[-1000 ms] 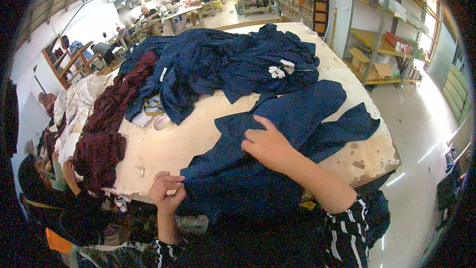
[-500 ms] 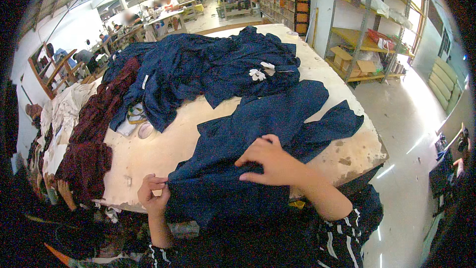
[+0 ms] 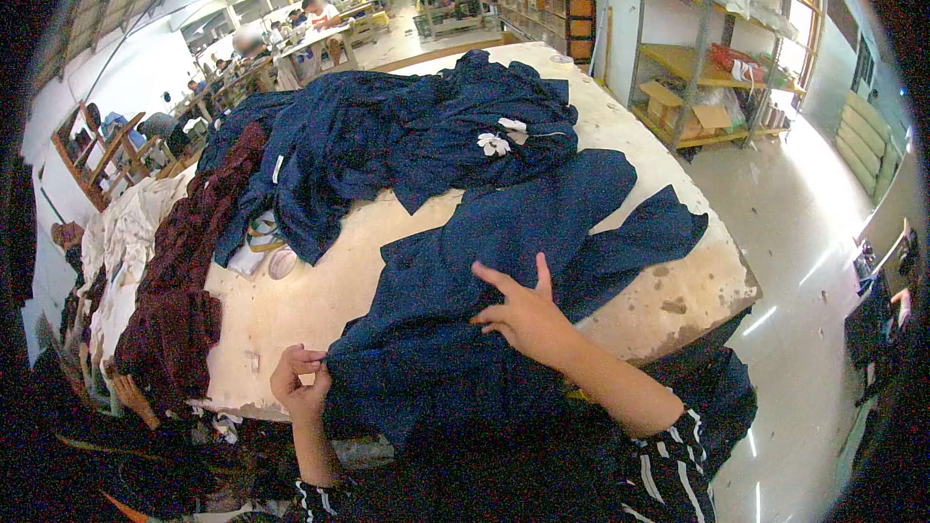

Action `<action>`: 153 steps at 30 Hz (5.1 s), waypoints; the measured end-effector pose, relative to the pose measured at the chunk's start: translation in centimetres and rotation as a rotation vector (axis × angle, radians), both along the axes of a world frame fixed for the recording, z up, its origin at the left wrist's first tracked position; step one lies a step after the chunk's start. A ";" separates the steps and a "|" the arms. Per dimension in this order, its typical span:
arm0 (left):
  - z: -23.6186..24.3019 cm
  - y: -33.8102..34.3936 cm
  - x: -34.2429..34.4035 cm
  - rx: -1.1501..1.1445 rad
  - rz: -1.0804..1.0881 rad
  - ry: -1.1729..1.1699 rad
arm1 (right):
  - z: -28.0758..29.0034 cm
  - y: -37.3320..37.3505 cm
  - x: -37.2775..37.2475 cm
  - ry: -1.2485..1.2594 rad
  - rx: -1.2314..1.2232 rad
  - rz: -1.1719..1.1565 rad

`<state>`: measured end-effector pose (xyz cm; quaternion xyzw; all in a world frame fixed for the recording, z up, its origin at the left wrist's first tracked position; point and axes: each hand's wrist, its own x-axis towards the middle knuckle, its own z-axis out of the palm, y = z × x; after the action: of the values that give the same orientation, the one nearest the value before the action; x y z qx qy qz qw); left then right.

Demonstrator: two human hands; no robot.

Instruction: The person folds a dark blue garment on a work table in a garment factory. They smooth the fabric, apply a small white label, and write on it with a pen. The person then folds the garment neatly and places it on a pile of similar items.

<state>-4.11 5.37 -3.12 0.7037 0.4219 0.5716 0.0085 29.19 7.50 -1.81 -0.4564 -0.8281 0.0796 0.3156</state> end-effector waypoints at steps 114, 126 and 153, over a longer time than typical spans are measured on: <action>4.0 7.3 13.6 0.425 -0.377 0.578 | 2.5 5.1 0.9 0.014 0.306 0.020; 3.5 8.5 13.2 0.084 -0.230 0.547 | 2.3 6.7 2.3 -0.108 0.131 0.038; -2.4 15.3 -5.8 -0.611 0.142 0.300 | 0.0 12.1 16.4 0.384 -0.353 -0.805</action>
<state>-9.87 20.63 -5.49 0.7139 0.6178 0.3082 0.1167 45.61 19.65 -1.79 -0.7644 -0.4862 0.1735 0.3862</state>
